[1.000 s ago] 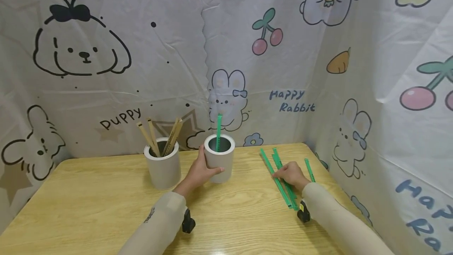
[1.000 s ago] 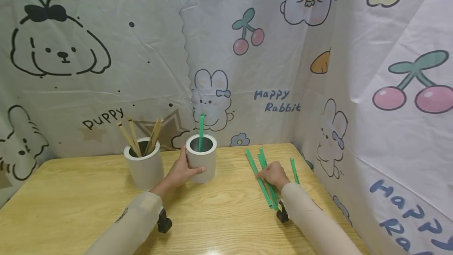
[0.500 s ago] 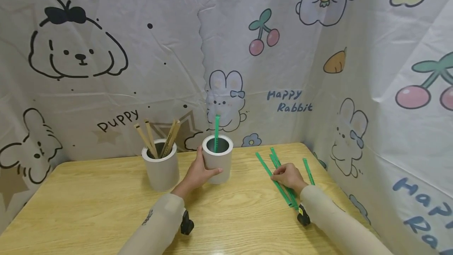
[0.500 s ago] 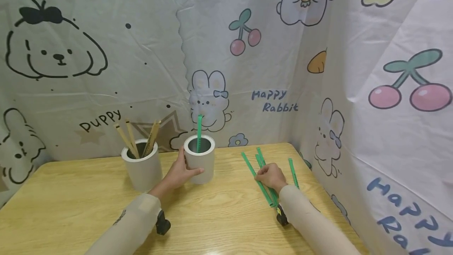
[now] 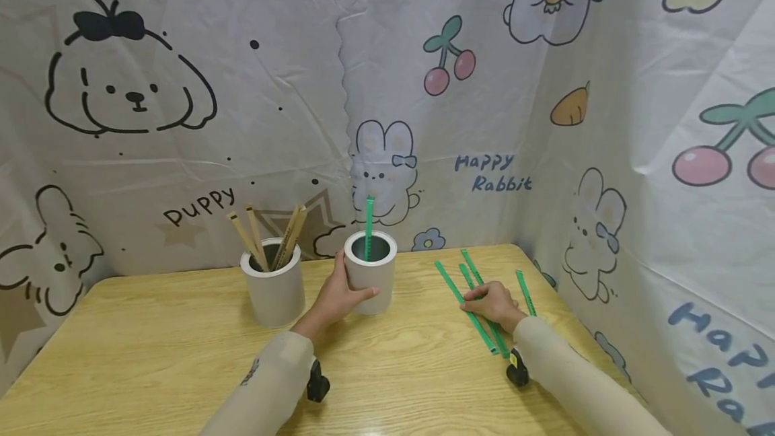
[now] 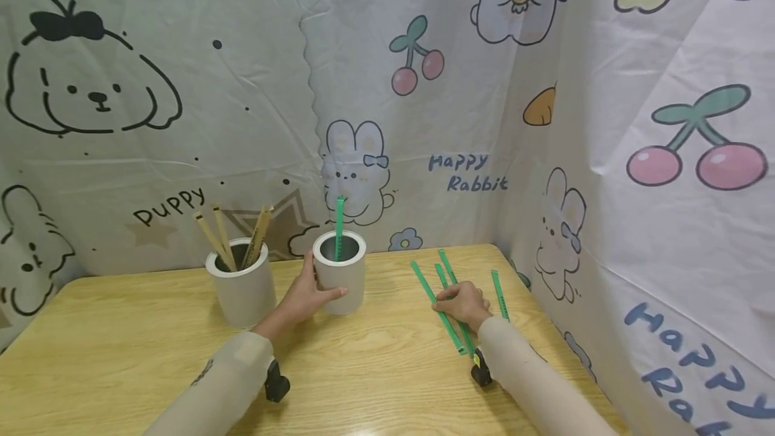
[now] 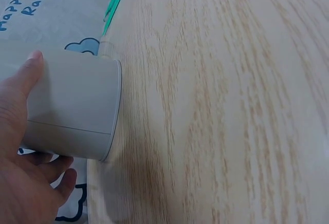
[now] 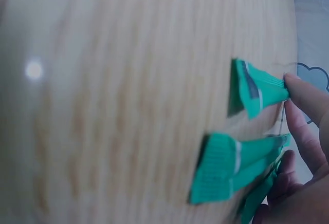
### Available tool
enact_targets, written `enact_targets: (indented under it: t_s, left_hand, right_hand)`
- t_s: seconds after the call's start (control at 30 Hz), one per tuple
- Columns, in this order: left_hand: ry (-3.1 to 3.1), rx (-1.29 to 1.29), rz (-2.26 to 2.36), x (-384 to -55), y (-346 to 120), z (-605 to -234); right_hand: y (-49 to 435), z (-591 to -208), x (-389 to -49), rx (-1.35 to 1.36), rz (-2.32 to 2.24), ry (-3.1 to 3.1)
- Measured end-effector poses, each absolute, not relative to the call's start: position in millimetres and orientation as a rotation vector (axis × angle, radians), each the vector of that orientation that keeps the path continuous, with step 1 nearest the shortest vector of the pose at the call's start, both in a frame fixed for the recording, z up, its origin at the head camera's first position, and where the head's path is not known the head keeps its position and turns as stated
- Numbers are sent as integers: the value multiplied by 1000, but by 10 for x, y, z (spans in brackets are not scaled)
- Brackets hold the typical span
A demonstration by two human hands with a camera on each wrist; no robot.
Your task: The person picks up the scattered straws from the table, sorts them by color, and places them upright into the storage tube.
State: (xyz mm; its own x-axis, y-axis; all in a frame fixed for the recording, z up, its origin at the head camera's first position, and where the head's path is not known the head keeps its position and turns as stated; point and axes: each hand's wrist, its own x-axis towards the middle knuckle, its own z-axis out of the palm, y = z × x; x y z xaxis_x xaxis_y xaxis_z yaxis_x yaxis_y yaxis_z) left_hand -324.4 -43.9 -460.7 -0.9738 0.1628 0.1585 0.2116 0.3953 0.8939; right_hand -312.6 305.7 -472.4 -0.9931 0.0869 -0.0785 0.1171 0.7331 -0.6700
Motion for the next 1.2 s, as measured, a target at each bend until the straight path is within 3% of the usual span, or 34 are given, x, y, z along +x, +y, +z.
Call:
enact_targets:
  t_s: [0.43, 0.77, 1.0, 1.2]
  left_hand:
    - [-2588, -342, -1671, -3227, -430, -4606]
    - [-2594, -352, -1675, -3240, -420, -4591]
    - [-2592, -358, -1666, -3229, -431, -4600]
    - [-2585, -364, -1655, -3240, -439, -4580]
  right_hand:
    - [3014, -4722, -3164, 283, -1056, 2877]
    - [3050, -4635, -3169, 278, -1351, 2668]
    - [2953, -4391, -3127, 254, -1530, 2565]
    - [2647, -3916, -3204, 269, -1938, 2407]
